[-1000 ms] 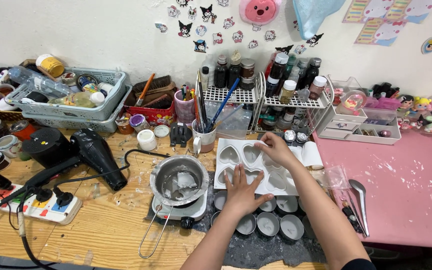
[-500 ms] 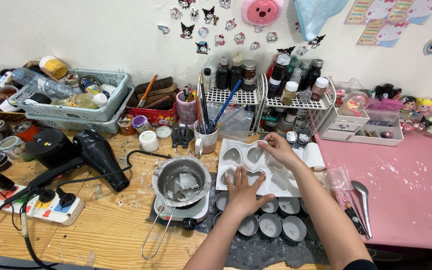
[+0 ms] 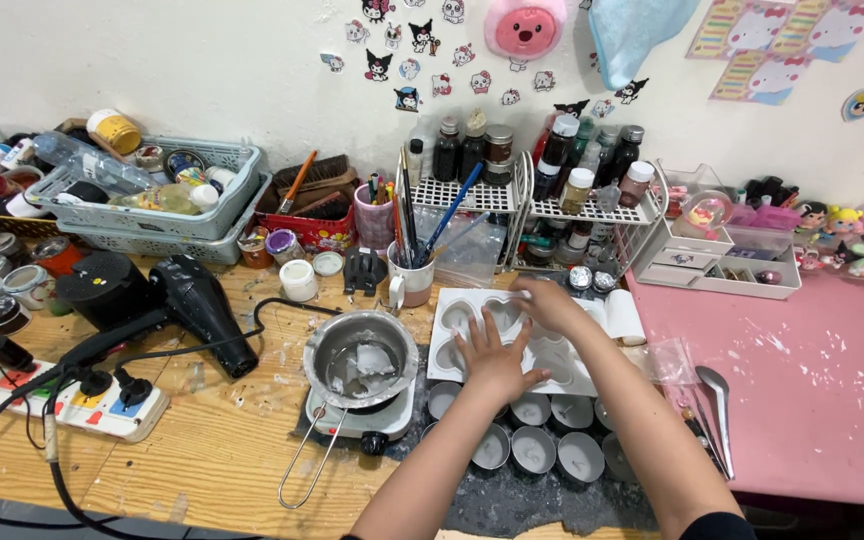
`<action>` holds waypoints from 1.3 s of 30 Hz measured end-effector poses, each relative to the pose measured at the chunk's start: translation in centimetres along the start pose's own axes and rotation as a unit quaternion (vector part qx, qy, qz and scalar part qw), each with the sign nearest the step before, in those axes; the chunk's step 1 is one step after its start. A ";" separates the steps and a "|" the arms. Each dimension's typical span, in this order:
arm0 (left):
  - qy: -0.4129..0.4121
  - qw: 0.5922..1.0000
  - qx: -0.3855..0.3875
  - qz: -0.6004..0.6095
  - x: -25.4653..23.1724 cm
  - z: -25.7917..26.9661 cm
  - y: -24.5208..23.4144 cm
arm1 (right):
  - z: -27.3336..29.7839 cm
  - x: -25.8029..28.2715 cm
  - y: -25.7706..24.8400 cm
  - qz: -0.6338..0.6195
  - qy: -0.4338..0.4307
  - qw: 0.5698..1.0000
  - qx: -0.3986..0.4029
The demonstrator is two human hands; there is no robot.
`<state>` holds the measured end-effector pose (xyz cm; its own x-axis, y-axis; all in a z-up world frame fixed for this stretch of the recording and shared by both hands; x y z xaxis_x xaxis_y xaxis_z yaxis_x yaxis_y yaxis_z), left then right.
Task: Preparing silicone candle molds by inserting wicks and checking for cleanliness.
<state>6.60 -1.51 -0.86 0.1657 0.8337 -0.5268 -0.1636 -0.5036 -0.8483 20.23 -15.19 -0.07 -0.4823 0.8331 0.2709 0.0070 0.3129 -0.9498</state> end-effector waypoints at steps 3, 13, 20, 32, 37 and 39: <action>-0.029 0.999 0.041 -0.004 0.5 -1.2 1.3 | 0.6 1.5 -0.7 0.057 0.032 0.998 0.006; -0.046 0.996 0.070 -0.031 0.6 -1.7 2.0 | 0.5 -1.3 1.2 -0.223 0.057 0.973 -0.018; -0.040 0.994 0.087 -0.046 0.7 -2.0 1.7 | 0.9 0.9 -0.6 -0.351 0.135 0.921 0.101; -0.032 0.995 0.077 -0.049 1.1 -2.3 2.4 | 1.3 2.8 -0.5 0.058 0.030 0.998 -0.023; -0.023 0.997 0.061 -0.039 1.2 -2.1 2.4 | 2.3 5.9 -2.0 0.155 -0.018 0.987 -0.047; -0.021 0.997 0.059 -0.034 1.3 -2.0 2.2 | 2.3 5.9 -1.8 0.173 -0.040 0.983 -0.042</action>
Point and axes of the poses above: each hand's wrist, its own z-axis away from the middle knuckle, its own y-axis out of the palm, x = y × z, the point moved 2 cm from there along -z, towards the middle knuckle, and after that the axes turned 12 degrees about z, right-handed, at the moved point
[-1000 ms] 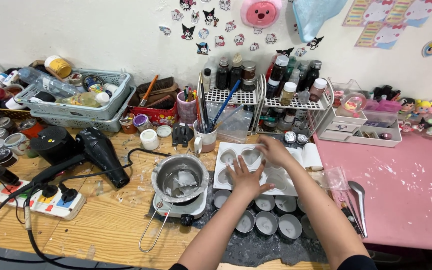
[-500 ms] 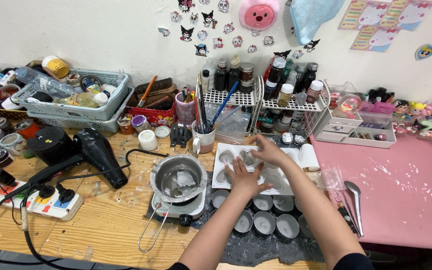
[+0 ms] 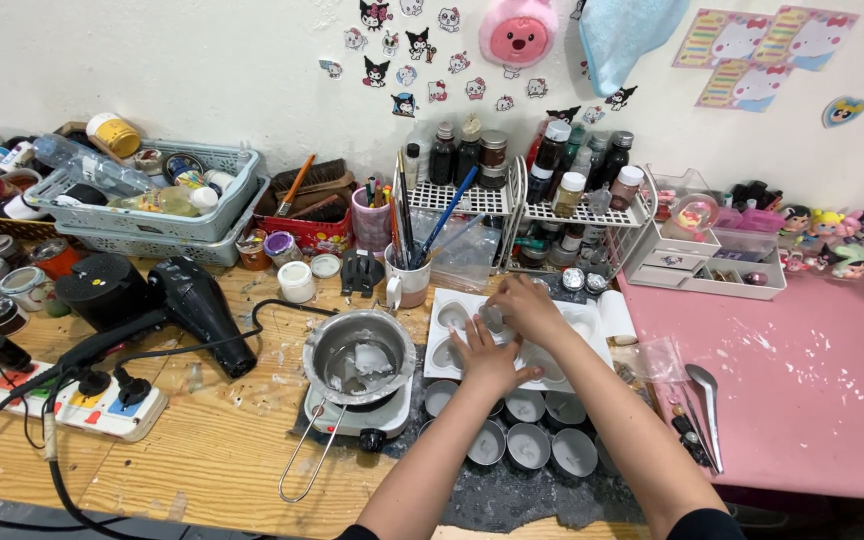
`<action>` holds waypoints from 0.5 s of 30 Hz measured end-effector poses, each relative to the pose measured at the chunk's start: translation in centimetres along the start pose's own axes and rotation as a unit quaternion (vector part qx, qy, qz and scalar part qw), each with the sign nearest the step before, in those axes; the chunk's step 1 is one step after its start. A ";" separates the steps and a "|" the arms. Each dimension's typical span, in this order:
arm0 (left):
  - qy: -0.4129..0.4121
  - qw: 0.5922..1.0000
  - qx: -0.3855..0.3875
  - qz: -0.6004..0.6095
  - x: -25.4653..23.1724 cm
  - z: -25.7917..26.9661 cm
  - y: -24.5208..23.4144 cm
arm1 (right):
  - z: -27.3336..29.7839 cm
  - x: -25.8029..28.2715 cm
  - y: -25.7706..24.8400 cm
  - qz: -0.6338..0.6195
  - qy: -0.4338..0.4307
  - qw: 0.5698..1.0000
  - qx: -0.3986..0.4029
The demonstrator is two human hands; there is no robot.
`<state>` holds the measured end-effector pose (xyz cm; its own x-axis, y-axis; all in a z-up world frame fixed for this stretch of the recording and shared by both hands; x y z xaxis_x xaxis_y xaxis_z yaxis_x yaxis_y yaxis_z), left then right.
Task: Preparing silicone candle molds by inserting wicks and checking for cleanliness.
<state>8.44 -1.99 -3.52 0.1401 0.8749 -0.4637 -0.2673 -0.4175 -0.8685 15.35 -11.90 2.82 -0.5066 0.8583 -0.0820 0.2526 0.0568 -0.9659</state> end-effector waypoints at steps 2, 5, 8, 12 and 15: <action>0.003 1.000 0.009 0.010 0.2 0.1 -0.1 | -0.1 0.0 0.7 0.031 -0.138 0.989 -0.037; 0.012 1.000 0.000 0.023 0.4 -0.2 0.2 | -0.1 0.1 -0.8 0.060 -0.188 0.978 -0.061; 0.015 0.999 -0.014 0.026 0.4 0.1 0.1 | -0.7 -0.5 -2.0 0.025 -0.197 0.977 -0.083; 0.008 1.000 -0.002 0.017 0.2 -0.1 0.1 | -2.0 -2.8 0.0 -0.121 -0.109 0.986 -0.026; -0.001 1.000 0.007 0.014 -0.1 0.5 -0.5 | -2.1 -4.0 1.5 -0.248 -0.081 0.965 -0.021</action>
<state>8.05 -1.74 -2.96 0.1301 0.8632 -0.4878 -0.2846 -0.4388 -0.8523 19.51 -14.16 2.26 -0.6946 0.6296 0.3481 -0.0223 0.4648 -0.8851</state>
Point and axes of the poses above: each hand's wrist, its own z-axis away from the middle knuckle, its own y-axis out of the palm, x = y × z, the point moved 2 cm from there along -z, towards the middle knuckle, and after that the axes turned 12 degrees about z, right-handed, at the moved point
